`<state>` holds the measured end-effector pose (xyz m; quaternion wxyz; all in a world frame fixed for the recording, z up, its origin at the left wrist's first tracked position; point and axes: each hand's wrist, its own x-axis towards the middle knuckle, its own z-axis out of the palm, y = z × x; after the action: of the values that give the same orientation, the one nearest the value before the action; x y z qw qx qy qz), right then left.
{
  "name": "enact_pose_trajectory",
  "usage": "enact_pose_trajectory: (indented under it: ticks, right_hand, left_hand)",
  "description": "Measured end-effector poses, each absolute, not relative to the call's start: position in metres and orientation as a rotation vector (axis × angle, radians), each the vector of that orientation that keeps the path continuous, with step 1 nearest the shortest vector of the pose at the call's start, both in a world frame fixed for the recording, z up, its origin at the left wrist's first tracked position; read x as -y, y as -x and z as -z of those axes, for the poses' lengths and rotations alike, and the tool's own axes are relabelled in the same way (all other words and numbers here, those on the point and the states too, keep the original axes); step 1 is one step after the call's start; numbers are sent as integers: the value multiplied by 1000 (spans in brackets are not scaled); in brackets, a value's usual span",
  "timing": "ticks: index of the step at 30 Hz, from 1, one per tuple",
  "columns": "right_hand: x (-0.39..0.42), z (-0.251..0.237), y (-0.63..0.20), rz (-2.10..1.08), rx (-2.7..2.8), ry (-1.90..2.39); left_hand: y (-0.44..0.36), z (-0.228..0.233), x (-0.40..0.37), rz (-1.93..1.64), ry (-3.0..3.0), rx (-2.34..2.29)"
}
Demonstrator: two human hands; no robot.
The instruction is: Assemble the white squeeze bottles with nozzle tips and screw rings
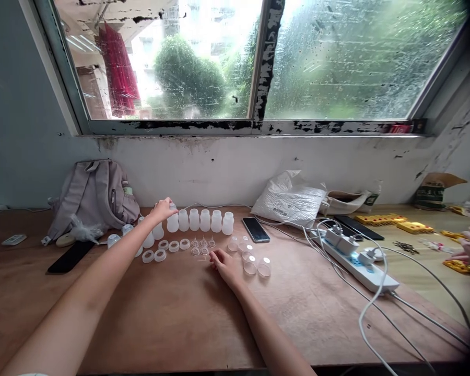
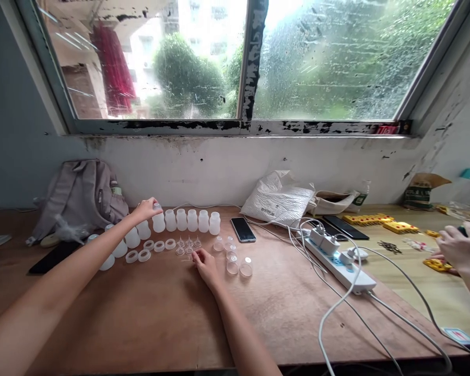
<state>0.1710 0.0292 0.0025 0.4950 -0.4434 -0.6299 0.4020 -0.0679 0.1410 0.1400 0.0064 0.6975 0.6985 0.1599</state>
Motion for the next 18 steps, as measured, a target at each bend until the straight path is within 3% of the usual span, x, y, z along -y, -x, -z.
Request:
enact_pose_trajectory:
  ticks: [18]
  right_hand:
    - [-39,4,-171,-905,1593,1106]
  left_hand:
    - [83,-107,-155,-290,-2241,-2326]
